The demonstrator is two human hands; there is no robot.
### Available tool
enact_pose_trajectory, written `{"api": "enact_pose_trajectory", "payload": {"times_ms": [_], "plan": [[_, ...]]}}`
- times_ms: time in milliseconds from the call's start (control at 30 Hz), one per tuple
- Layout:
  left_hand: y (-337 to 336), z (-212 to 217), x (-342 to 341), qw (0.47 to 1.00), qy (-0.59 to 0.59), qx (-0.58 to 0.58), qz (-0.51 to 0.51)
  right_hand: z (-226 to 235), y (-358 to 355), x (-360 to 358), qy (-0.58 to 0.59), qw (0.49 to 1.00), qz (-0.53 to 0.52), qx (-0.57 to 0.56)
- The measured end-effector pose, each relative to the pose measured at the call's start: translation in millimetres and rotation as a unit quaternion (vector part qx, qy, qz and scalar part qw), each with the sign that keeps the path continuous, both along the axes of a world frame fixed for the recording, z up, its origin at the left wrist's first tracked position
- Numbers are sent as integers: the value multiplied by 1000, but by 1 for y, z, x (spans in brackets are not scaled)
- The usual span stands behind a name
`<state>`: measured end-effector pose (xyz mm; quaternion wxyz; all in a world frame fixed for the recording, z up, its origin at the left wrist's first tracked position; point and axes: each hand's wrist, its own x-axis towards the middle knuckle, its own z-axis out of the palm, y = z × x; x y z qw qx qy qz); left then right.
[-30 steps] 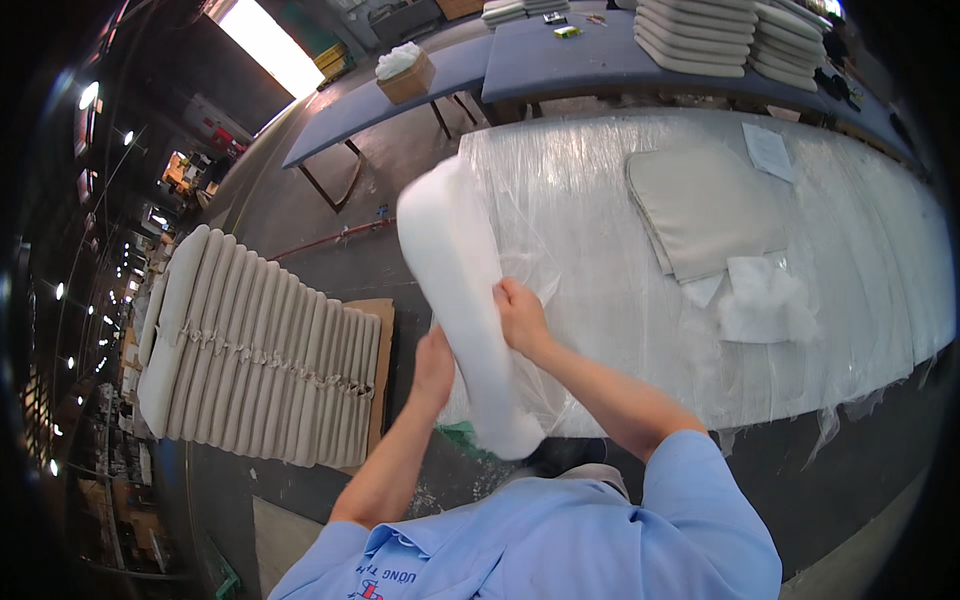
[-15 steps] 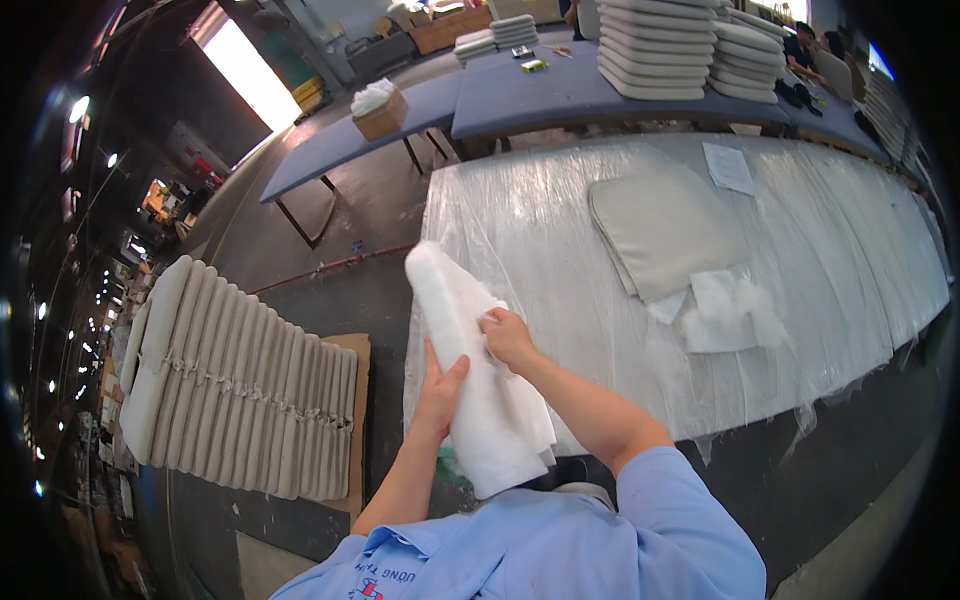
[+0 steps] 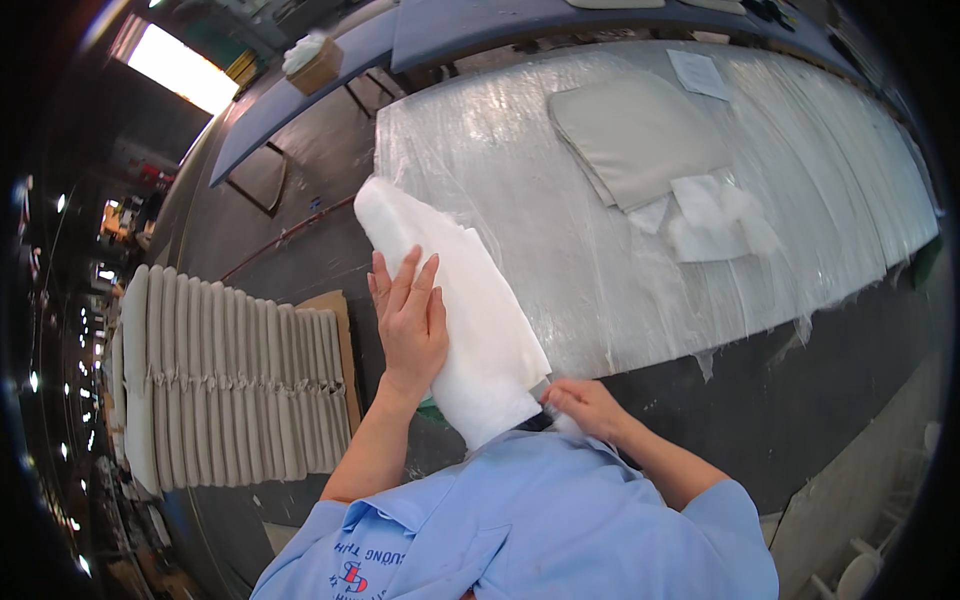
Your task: The person picks up a white cushion and places it on a stack. They then take a white sheet of paper, fold it over the cushion, and roll the cushion tightly within the paper. The wrapped cushion is placed on a table.
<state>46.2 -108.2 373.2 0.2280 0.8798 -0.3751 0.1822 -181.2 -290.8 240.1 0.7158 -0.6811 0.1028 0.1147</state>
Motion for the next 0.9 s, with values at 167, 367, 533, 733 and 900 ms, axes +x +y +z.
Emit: {"api": "enact_pose_trajectory", "payload": {"times_ms": [167,367,533,733,900], "plan": [[-20,-1,13,987,32,-9,-156,72,43,3,-76,992,-88,56],[-33,12,24,951,174,29,-253,86,75,34,-26,962,-272,3],[-8,31,20,891,120,152,-410,85,76,51,-78,936,-341,-40],[-4,21,13,901,91,138,-402,45,86,62,-61,929,-333,148],[6,10,13,915,99,98,-378,72,80,67,-41,959,-262,96]]}}
